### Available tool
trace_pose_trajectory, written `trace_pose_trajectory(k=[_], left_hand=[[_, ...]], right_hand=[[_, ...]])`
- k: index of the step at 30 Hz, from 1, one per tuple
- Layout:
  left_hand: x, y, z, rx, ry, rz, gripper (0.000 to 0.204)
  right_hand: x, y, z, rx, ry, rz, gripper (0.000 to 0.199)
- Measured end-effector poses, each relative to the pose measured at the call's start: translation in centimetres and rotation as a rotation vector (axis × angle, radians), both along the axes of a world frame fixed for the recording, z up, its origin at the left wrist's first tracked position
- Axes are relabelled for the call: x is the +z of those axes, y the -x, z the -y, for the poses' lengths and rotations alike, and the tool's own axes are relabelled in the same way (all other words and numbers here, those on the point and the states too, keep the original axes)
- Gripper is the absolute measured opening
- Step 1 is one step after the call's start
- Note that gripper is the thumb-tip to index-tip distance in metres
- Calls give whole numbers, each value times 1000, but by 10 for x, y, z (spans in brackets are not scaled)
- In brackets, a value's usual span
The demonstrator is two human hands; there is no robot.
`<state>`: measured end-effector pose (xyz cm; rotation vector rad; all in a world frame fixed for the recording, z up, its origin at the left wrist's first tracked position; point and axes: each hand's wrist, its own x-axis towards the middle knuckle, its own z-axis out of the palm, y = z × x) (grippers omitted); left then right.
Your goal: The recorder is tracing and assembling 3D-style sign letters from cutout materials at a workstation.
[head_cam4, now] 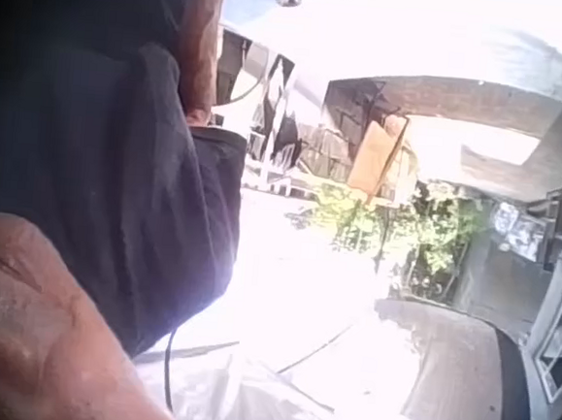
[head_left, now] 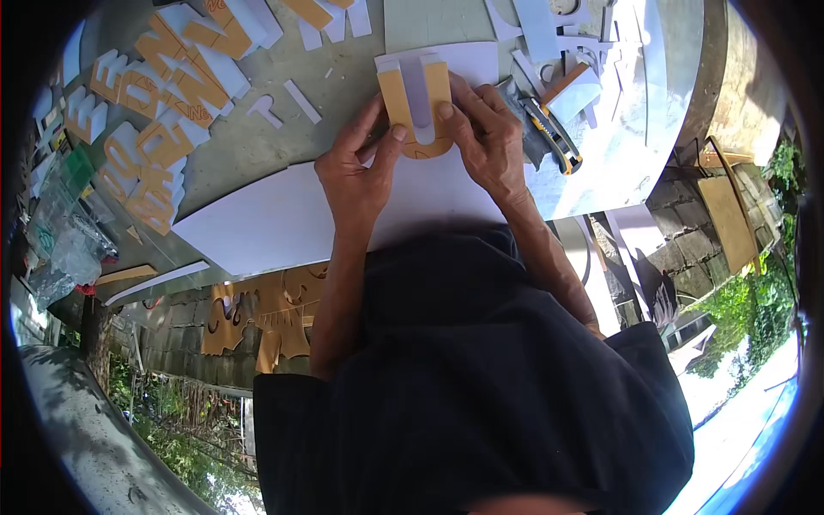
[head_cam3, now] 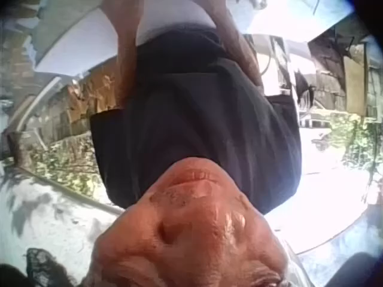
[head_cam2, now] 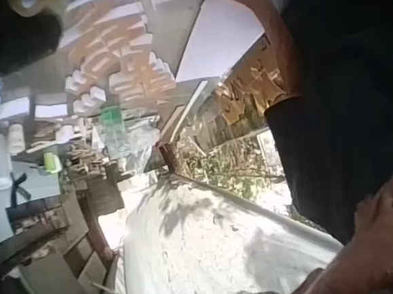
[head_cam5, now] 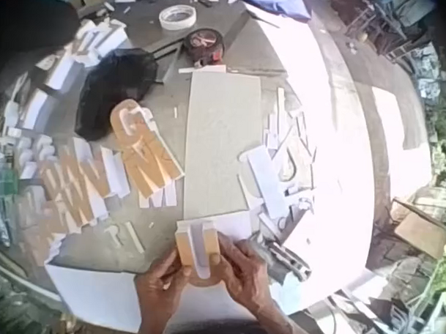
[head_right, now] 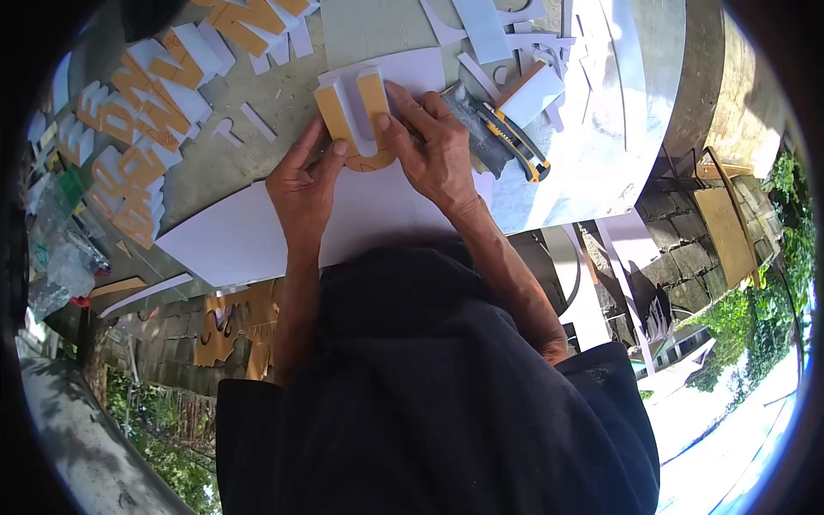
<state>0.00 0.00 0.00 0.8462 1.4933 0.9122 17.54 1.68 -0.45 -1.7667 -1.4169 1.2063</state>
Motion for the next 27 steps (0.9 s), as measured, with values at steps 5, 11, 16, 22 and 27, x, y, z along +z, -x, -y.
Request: trace_pose_trajectory(k=[5, 11, 16, 22, 27], left_hand=[[2, 0, 2, 33, 6, 2, 51], [17, 1, -1, -280, -372, -597, 89], [18, -5, 0, -336, -314, -570, 95], [11, -2, 13, -281, -291, -540, 87], [1, 23, 28, 140, -104, -229, 50]], right_hand=[[5, 5, -1, -28, 7, 3, 40], [4, 4, 1, -37, -2, 29, 39], [-1, 6, 4, -43, -25, -6, 37], [-8, 3, 8, -4, -50, 39, 42], [-17, -4, 8, 9, -50, 87, 56]])
